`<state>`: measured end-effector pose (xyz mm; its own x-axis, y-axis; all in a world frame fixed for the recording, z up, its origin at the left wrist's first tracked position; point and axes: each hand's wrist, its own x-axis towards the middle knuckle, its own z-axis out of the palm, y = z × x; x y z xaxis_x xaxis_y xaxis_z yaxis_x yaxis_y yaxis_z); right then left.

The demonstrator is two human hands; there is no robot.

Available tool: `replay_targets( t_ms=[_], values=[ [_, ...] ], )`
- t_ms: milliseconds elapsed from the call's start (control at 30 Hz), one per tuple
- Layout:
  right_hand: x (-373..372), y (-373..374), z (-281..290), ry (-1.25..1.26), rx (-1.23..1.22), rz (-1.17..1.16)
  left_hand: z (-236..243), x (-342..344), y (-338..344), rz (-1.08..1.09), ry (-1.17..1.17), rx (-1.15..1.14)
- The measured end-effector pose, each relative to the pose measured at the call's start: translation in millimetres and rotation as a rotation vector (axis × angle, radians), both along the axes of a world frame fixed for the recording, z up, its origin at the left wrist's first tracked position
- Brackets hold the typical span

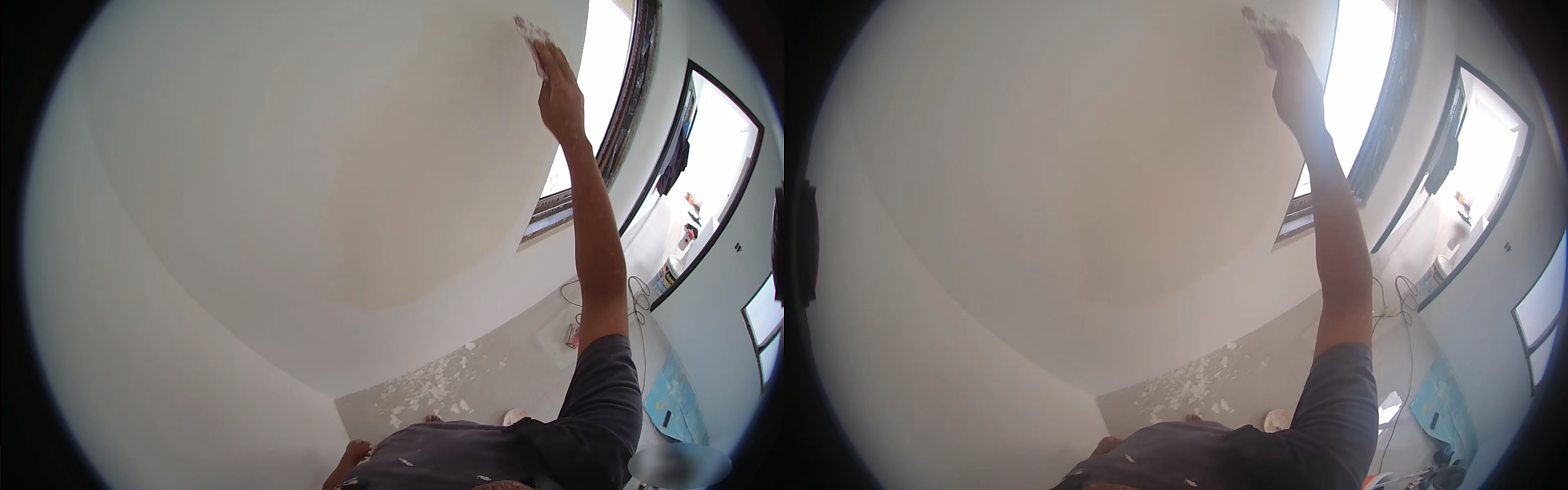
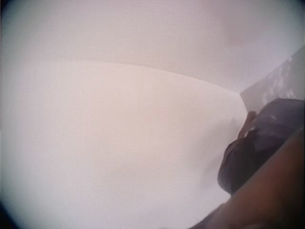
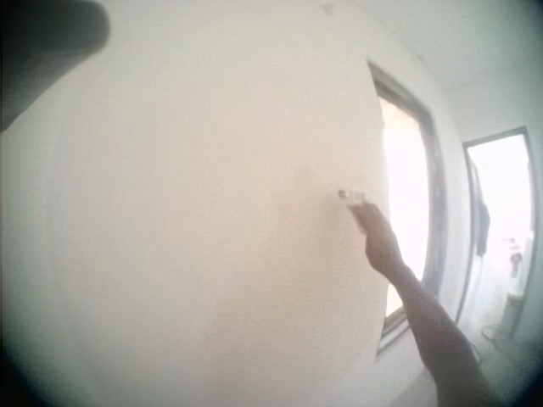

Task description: The person applies white plaster to a wall using a trowel and a smaller scraper. They repeatedly scoop plaster from a bucket on the floor and spread it across the wall surface, smoothing it out. The person also works on the window frame area.

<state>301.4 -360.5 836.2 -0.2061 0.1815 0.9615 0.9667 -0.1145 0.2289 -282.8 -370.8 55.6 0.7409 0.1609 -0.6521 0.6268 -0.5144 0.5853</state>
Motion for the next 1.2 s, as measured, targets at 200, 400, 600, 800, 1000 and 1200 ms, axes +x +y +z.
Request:
replay_targets(
  t_ms=[200, 400, 600, 800, 1000, 1200],
  values=[
    [10, 22, 25, -0.103, -0.102, -0.166, -24, 14, 4, 0.359, 0.011, -0.142],
    [-13, 30, -38, -0.032, -0.209, -0.188, -25, 9, 4, 0.327, 0.046, -0.128],
    [-36, 25, -85, 0.088, -0.336, -0.163, -21, 5, -3, 0.488, 0.078, -0.246],
    [-52, 27, -130, 0.172, -0.424, -0.101, -11, 5, -4, 0.336, 0.095, -0.105],
    [-68, 32, -181, 0.244, -0.451, -0.055, -20, 14, -7, 0.942, 0.189, -0.468],
    [-87, 44, -245, 0.271, -0.481, -0.053, -37, 11, -17, 0.924, 0.185, -0.384]
  ],
)
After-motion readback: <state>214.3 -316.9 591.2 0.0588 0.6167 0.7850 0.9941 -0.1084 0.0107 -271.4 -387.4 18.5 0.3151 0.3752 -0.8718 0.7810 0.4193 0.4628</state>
